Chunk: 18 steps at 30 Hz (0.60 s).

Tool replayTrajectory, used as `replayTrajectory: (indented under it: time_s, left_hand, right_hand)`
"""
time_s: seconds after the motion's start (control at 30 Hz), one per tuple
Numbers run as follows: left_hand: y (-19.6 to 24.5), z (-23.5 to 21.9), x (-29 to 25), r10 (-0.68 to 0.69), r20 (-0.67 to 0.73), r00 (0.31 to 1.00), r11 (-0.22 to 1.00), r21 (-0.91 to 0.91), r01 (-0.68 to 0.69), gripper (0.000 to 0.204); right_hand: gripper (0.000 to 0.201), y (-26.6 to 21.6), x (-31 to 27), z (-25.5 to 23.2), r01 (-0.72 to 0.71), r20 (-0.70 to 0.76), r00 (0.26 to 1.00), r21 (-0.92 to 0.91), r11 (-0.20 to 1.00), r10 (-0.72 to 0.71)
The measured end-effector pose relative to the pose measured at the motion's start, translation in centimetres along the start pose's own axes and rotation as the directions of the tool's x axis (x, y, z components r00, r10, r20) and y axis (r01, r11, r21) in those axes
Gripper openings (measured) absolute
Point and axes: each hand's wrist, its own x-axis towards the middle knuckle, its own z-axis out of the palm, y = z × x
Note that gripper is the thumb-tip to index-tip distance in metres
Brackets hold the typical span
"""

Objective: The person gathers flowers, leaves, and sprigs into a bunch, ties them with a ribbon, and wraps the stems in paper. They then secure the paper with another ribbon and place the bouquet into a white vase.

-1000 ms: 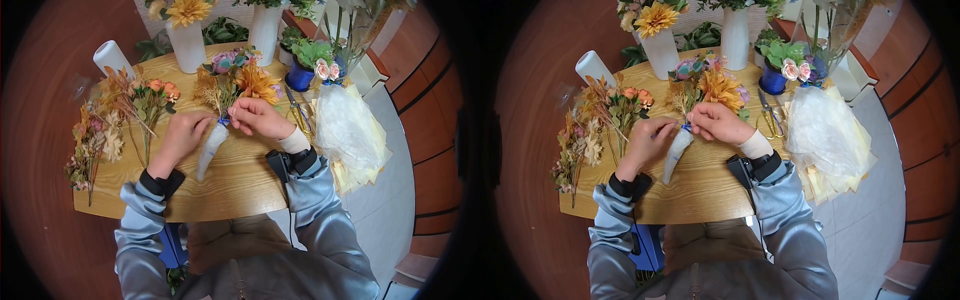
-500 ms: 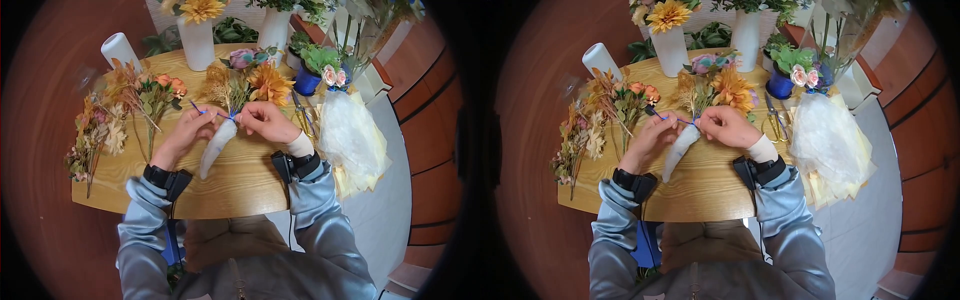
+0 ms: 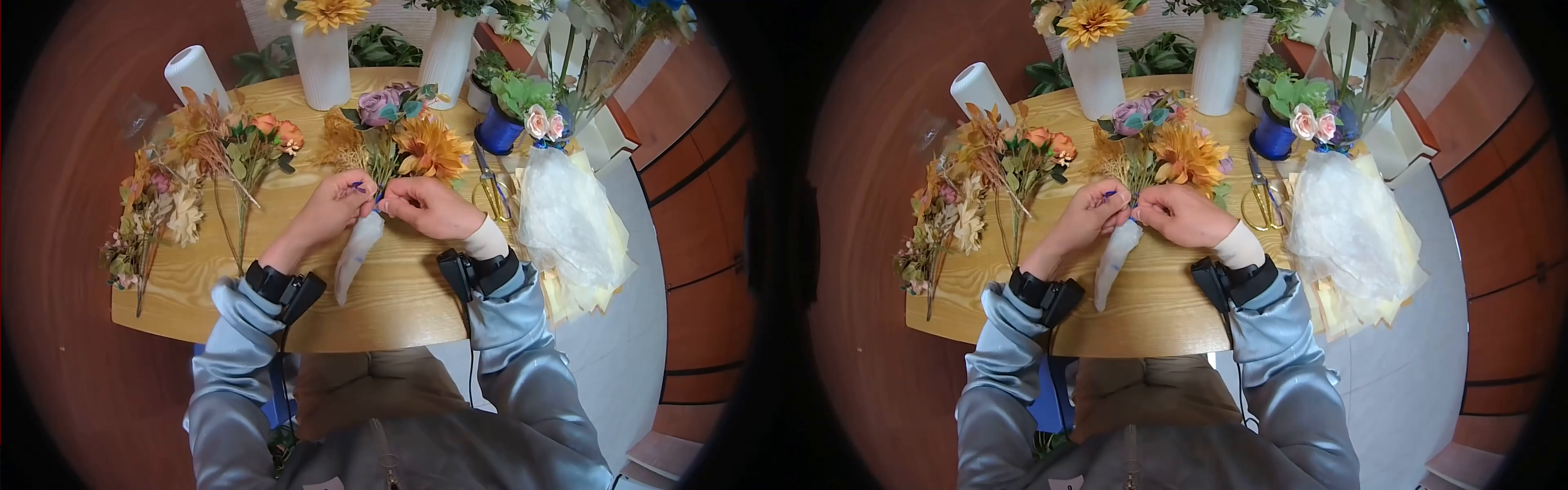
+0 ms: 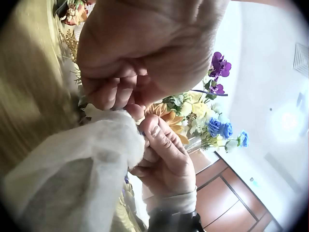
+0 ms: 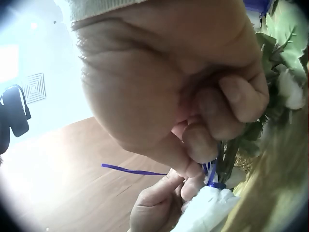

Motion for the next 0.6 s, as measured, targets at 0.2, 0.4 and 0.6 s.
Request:
replayTrajectory:
  time_s: [0.2, 0.4, 0.6]
  left_hand:
    - [-0.1, 0.6, 0.0, -0.021, -0.047, 0.999, 0.993, 0.115, 0.026, 0.011]
    - [-1.1, 1.1, -0.2, 0.032, -0.092, 0.995, 0.978, 0.211, -0.012, 0.008]
    - [0.2, 2.7, -0.5, -0.021, -0.101, 0.995, 0.974, 0.223, 0.043, 0.004]
  right_hand:
    - [0.022, -0.4, -0.1, -0.3, -0.063, 0.086, 0.994, -0.025, 0.998, 0.065]
    - [0.015, -2.6, -0.3, 0.1, -0.034, 0.137, 0.99, 0.35, 0.936, -0.015]
    - [0.017, -1.5, 0.3, 0.6, 0.039, -0.03, 0.999, 0.457, 0.889, -0.028]
